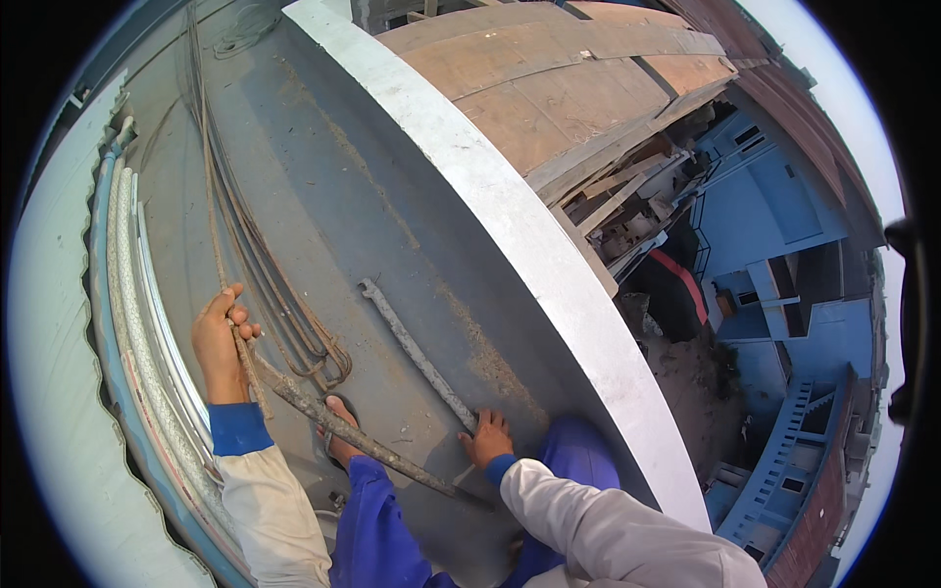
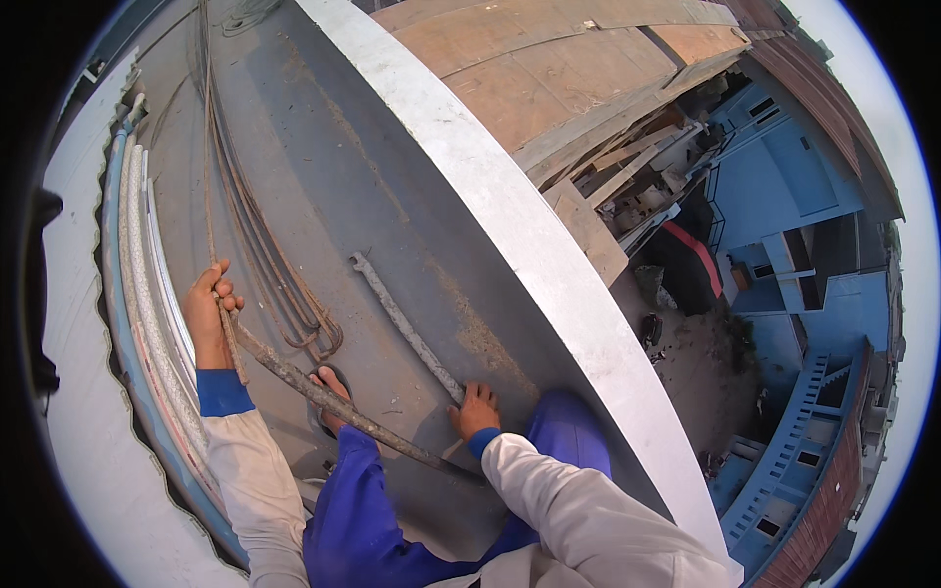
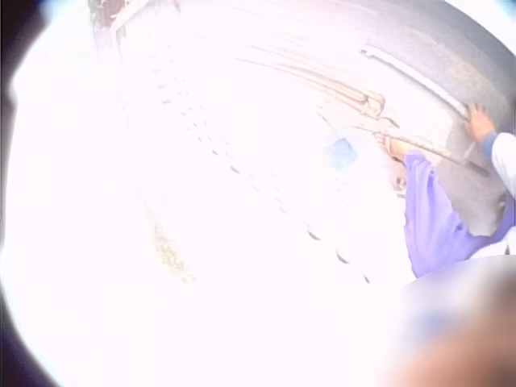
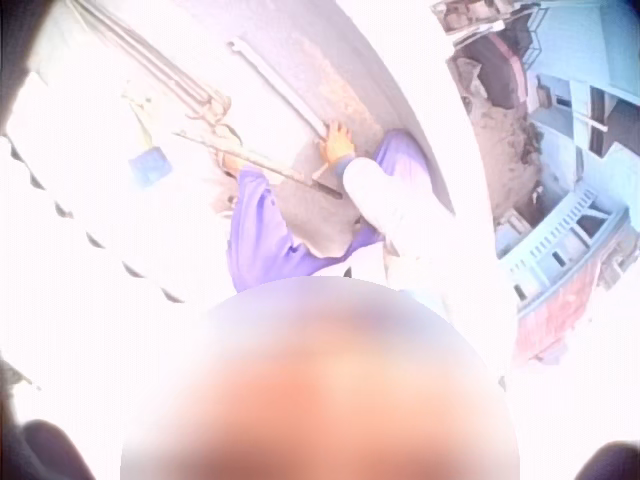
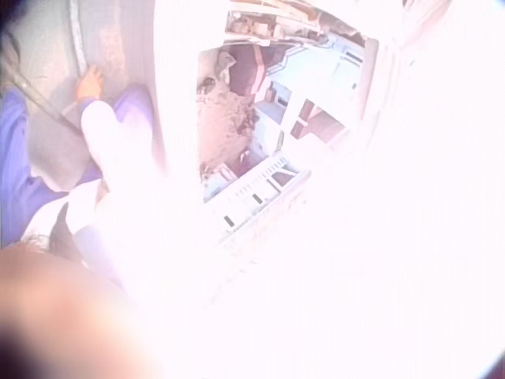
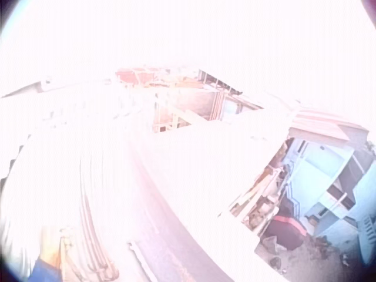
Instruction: The person sits on a rooftop and repeatedly bends thin metal rods using a larger metal bar as a lever. They hold each rod with one hand and apply force with the other, then place the bent rods aside. The person later walks across a wooden plank to another section of the roof.
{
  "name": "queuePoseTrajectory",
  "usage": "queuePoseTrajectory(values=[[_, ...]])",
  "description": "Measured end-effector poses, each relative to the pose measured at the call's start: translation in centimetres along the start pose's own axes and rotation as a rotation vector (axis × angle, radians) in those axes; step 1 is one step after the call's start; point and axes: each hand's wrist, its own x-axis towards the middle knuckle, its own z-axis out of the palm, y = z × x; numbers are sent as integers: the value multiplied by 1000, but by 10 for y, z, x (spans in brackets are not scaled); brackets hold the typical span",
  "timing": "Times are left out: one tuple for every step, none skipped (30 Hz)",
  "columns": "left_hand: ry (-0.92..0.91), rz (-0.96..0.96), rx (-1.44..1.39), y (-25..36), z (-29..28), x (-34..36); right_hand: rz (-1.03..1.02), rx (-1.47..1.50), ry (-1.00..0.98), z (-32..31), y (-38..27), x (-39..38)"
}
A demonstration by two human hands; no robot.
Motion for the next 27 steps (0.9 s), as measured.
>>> queuePoseTrajectory(values=[[14, -18, 17, -1, -3, 4, -10, 12, -8, 6, 12, 3], [-10, -11, 2, -4, -4, 7, -18, 14, -35, 12, 19, 6], [1, -18, 13, -6, -7, 11, -39, 12, -77, 15, 23, 7], [-12, -18, 13, -8, -10, 14, -18, 49, -78, 16, 25, 8], [-21, -21, 15, -10, -12, 18, -24, 58, -66, 15, 23, 5], [-55, -12, 11, -12, -13, 22, -34, 69, -77, 9, 22, 2], [-34, -18, 15, -13, -14, 26, -17, 59, -96, -2, 20, 0], [-38, -20, 20, -15, -15, 29, -116, 90, -18, -16, 18, -9], [-42, -27, 28, -17, -16, 32, -181, 98, 45, -33, 17, -24], [-38, -31, 32, -18, -16, 34, -243, 94, 99, -52, 14, -40], [-32, -35, 34, -18, -16, 37, -274, 164, 162, -73, 9, -53], [-15, -51, 32, -20, -12, 40, -312, 216, 213, -97, 4, -63], [-29, -37, 32, -20, -9, 42, -368, 278, 265, -119, -3, -73], [-33, -31, 35, -19, -8, 44, -447, 300, 302, -139, -11, -81], [-33, -32, 42, -19, -4, 45, -538, 331, 339, -159, -19, -87], [-42, -39, 34, -20, -1, 45, -634, 360, 370, -176, -25, -92], [-50, -49, 30, -20, 6, 46, -686, 371, 407, -191, -32, -94], [-30, -65, 27, -19, 10, 45, -748, 380, 433, -204, -41, -94], [-53, -63, 1, -19, 16, 45, -828, 393, 434, -214, -52, -92], [-49, -40, -32, -20, 21, 43, -859, 426, 519, -222, -66, -85], [-78, -44, -40, -19, 26, 42, -899, 466, 571, -230, -80, -75], [-63, 40, 35, -21, 32, 38, -959, 485, 636, -238, -95, -62], [-52, 58, 14, -22, 37, 35, -1020, 527, 696, -245, -112, -52], [-23, 39, 16, -20, 42, 33, -1019, 524, 668, -253, -125, -47], [-1, 28, 5, -19, 45, 29, -1037, 547, 677, -261, -139, -46], [1, 52, 43, -16, 46, 26, -1081, 607, 690, -270, -154, -47], [35, 21, 34, -14, 48, 23, -1166, 711, 752, -281, -168, -51]])
